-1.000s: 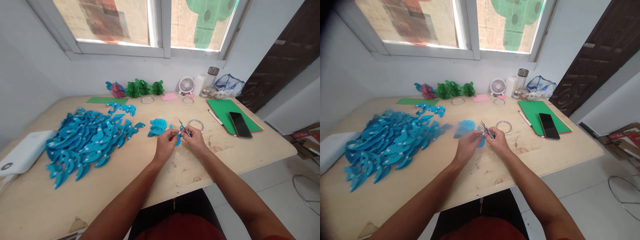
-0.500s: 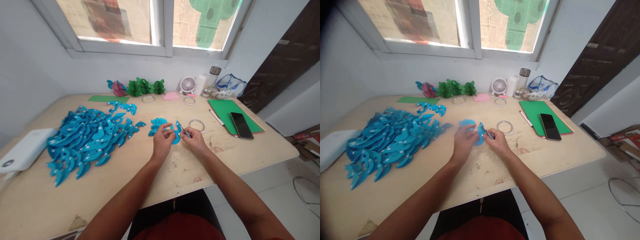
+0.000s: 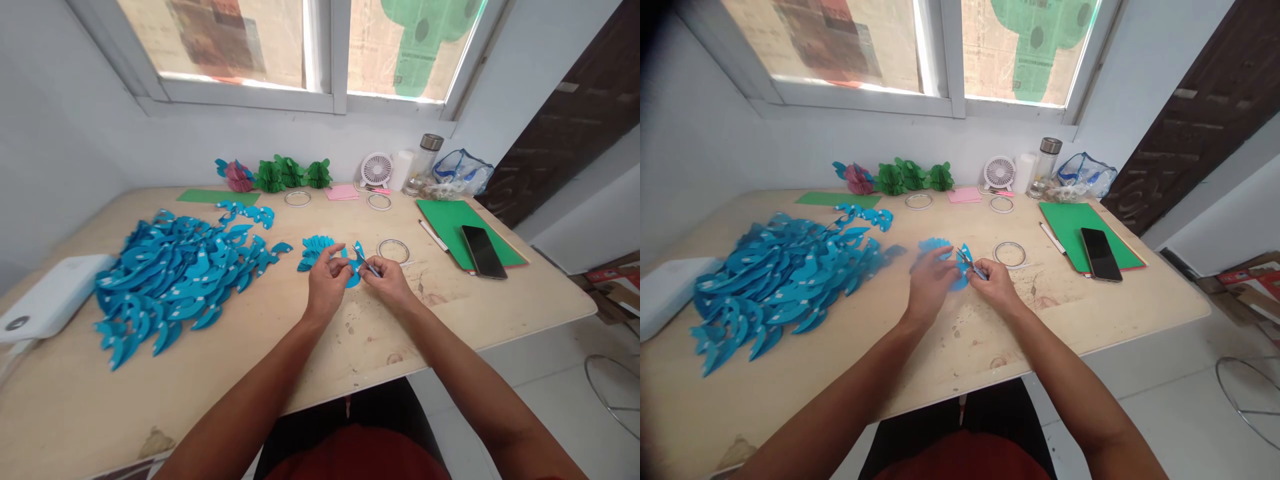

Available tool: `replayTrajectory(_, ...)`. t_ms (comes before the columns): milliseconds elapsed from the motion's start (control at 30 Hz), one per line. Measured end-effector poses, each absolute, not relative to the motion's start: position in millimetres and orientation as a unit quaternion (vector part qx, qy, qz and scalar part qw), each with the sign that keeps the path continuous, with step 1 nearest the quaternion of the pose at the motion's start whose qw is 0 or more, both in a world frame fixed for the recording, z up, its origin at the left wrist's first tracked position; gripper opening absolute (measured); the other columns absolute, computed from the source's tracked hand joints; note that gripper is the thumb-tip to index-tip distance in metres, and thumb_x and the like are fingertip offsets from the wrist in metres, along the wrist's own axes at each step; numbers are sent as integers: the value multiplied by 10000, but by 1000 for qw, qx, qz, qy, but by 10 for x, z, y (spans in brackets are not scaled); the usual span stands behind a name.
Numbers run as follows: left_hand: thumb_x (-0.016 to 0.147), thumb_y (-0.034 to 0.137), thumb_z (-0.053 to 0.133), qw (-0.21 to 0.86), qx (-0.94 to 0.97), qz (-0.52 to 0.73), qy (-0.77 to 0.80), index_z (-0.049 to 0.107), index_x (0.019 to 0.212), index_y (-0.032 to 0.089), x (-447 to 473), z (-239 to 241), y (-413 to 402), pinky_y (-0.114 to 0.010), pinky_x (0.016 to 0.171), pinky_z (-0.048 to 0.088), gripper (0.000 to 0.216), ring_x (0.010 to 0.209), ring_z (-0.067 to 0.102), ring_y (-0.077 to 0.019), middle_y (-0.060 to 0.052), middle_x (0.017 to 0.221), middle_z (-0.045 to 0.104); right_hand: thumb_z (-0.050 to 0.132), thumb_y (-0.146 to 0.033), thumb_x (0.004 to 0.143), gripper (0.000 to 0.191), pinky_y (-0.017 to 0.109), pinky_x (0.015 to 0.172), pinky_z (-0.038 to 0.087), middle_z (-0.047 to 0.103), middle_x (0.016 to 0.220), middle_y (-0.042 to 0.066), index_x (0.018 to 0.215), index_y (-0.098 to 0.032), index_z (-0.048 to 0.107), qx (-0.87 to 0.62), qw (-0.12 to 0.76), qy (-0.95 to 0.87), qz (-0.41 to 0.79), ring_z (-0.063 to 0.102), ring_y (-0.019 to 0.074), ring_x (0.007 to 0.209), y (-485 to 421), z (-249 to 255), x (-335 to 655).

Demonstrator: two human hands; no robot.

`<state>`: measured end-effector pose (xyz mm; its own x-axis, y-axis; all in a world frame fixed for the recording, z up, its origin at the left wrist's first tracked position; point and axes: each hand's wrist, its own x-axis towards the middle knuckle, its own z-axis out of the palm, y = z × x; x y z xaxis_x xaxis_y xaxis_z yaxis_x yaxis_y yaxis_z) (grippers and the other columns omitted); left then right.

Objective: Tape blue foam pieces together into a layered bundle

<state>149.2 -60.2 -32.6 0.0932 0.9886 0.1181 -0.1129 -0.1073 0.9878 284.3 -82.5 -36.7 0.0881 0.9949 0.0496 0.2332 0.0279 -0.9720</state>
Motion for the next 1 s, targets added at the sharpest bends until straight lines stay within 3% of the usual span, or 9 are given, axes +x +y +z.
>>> replayTrajectory(1000, 658, 148, 615, 518, 527, 525, 422, 553, 1067, 156, 1498, -327, -615, -247, 691, 501, 414, 741, 635, -138, -27, 786, 664, 576, -282, 684, 129, 213, 473, 286, 508, 546, -36, 694, -154, 588, -578, 463, -548, 390, 398, 83, 494, -823, -384, 2843)
